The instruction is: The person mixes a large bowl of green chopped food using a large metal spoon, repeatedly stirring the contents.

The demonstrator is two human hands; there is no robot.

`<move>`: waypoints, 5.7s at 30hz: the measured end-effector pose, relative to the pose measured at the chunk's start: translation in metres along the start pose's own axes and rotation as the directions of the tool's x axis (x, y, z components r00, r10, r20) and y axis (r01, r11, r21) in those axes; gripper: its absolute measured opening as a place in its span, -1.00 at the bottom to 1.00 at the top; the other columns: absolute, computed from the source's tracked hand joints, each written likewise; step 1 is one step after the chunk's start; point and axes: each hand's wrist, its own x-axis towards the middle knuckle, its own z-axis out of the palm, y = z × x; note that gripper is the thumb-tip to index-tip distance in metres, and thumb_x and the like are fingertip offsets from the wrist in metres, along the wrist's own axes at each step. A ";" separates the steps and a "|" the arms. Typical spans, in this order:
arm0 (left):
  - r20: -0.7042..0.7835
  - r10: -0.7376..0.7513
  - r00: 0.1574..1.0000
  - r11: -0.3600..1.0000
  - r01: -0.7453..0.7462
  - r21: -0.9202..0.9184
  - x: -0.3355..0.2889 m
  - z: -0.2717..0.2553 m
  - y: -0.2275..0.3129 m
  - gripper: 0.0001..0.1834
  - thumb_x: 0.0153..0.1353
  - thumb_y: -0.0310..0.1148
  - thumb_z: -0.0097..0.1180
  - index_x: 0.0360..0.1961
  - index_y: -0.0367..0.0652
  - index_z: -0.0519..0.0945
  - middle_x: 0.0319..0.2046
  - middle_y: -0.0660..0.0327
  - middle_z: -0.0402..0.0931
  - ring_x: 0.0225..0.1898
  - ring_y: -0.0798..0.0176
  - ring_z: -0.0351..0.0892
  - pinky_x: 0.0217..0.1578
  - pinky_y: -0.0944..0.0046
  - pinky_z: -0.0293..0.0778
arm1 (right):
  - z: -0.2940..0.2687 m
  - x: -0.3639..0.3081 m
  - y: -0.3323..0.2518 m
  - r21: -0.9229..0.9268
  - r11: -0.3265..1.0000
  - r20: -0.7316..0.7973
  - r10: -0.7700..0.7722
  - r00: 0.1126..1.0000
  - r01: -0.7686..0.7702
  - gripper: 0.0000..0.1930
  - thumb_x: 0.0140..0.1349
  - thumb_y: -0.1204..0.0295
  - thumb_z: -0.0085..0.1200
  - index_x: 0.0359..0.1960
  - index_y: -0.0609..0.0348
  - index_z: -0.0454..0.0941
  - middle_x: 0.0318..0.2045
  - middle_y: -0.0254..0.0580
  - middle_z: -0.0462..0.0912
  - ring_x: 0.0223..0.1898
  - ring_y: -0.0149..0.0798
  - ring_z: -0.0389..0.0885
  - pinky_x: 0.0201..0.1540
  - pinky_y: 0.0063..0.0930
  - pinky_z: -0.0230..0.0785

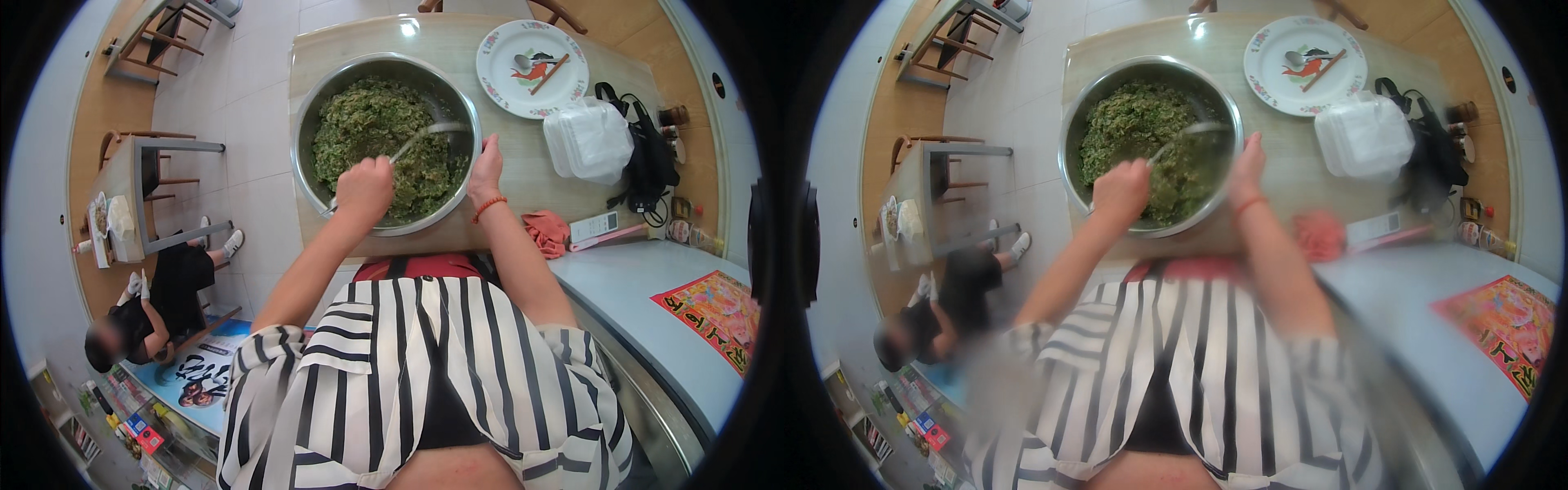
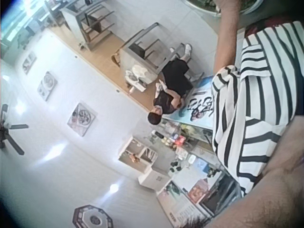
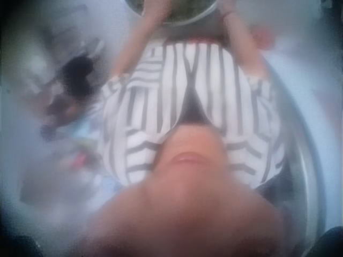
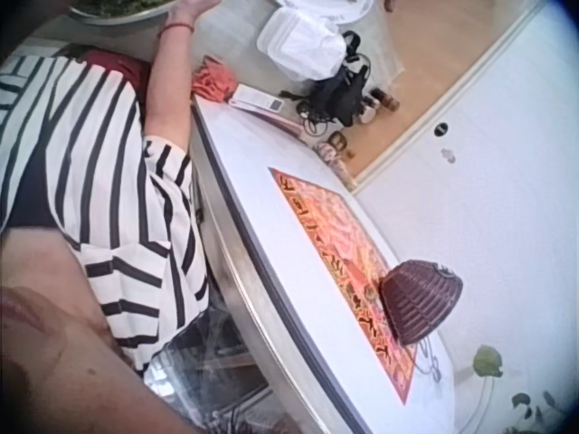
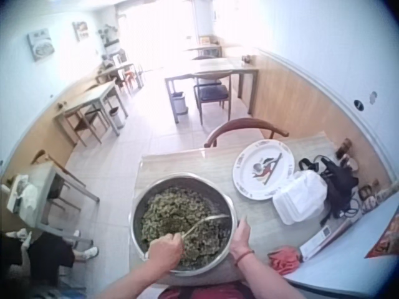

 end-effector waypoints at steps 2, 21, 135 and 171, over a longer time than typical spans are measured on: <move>-0.007 0.140 0.990 0.990 -0.140 0.016 -0.031 -0.011 -0.021 -0.82 0.19 -0.24 0.03 -0.45 -0.09 0.49 -0.57 0.17 0.48 -0.51 0.06 0.56 -0.53 0.07 0.45 | 0.003 -0.008 -0.004 -0.016 1.000 0.009 0.009 1.000 -0.009 -0.52 0.36 0.08 -0.28 -0.58 0.17 0.39 -0.56 -0.32 0.45 -0.49 -0.42 0.35 -0.37 -0.49 0.27; 0.054 -0.085 0.995 0.994 0.088 -0.060 -0.067 -0.042 -0.038 -0.86 0.12 -0.20 0.16 -0.32 0.06 0.62 -0.53 0.24 0.47 -0.49 0.10 0.53 -0.53 0.14 0.42 | -0.003 0.000 0.004 -0.037 0.999 0.043 0.027 0.999 -0.025 -0.41 0.38 0.03 -0.38 -0.47 0.34 0.49 -0.49 -0.19 0.53 -0.43 -0.32 0.40 -0.29 -0.41 0.28; 0.422 -0.048 0.905 0.970 -0.059 0.236 0.053 -0.037 -0.056 -0.78 0.21 -0.35 -0.14 -0.37 -0.16 0.55 -0.42 -0.01 0.61 -0.34 -0.07 0.63 -0.32 -0.01 0.52 | 0.008 -0.007 -0.008 -0.264 0.964 0.031 -0.032 0.999 0.039 -0.46 0.39 0.07 -0.28 -0.23 0.44 0.48 -0.36 -0.21 0.50 -0.34 -0.36 0.36 -0.20 -0.43 0.26; 0.388 -0.178 0.904 0.965 0.084 0.248 0.049 -0.080 -0.068 -0.80 0.16 -0.39 -0.11 -0.36 -0.21 0.55 -0.41 -0.07 0.59 -0.33 -0.10 0.62 -0.32 -0.05 0.50 | 0.007 -0.010 -0.016 -0.336 0.939 0.001 -0.079 0.997 0.075 -0.45 0.39 0.05 -0.28 -0.43 0.39 0.46 -0.59 -0.23 0.41 -0.50 -0.33 0.30 -0.33 -0.36 0.24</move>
